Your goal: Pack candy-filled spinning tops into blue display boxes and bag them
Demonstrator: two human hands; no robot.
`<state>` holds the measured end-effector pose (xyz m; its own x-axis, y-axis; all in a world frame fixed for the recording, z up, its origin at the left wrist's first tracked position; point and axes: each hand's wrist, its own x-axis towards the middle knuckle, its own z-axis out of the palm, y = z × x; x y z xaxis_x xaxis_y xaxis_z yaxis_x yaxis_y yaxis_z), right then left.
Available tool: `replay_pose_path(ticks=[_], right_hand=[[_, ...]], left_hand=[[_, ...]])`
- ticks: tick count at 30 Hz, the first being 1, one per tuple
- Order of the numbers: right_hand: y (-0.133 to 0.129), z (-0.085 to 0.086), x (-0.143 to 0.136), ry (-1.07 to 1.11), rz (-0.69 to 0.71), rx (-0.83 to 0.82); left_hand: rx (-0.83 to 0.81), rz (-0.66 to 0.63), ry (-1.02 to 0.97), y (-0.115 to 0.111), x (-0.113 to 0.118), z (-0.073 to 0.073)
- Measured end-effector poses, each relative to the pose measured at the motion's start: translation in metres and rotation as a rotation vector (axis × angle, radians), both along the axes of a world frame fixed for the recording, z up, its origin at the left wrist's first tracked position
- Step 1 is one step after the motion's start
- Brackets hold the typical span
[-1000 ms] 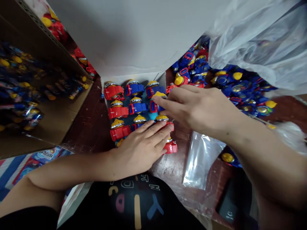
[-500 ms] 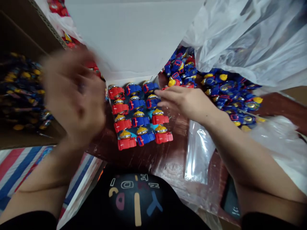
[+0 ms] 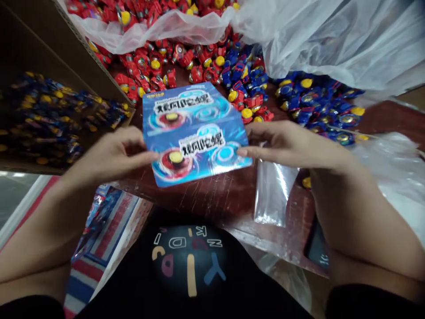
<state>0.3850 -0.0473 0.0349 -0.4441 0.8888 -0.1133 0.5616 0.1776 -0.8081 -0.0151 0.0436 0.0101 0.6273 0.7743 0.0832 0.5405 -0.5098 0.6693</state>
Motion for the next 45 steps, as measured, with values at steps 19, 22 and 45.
replay_pose_path(ticks=[19, 22, 45], right_hand=[[0.018, -0.088, -0.014, -0.511, -0.445, 0.488], [0.010, -0.104, -0.015, -0.516, -0.423, 0.473], [-0.022, -0.118, -0.033, -0.479, -0.107, 0.620]], left_hand=[[0.512, 0.290, 0.134, -0.033, 0.012, -0.084], [0.504, 0.287, 0.175, -0.037, 0.011, -0.118], [0.572, -0.354, 0.079, -0.031, 0.078, -0.057]])
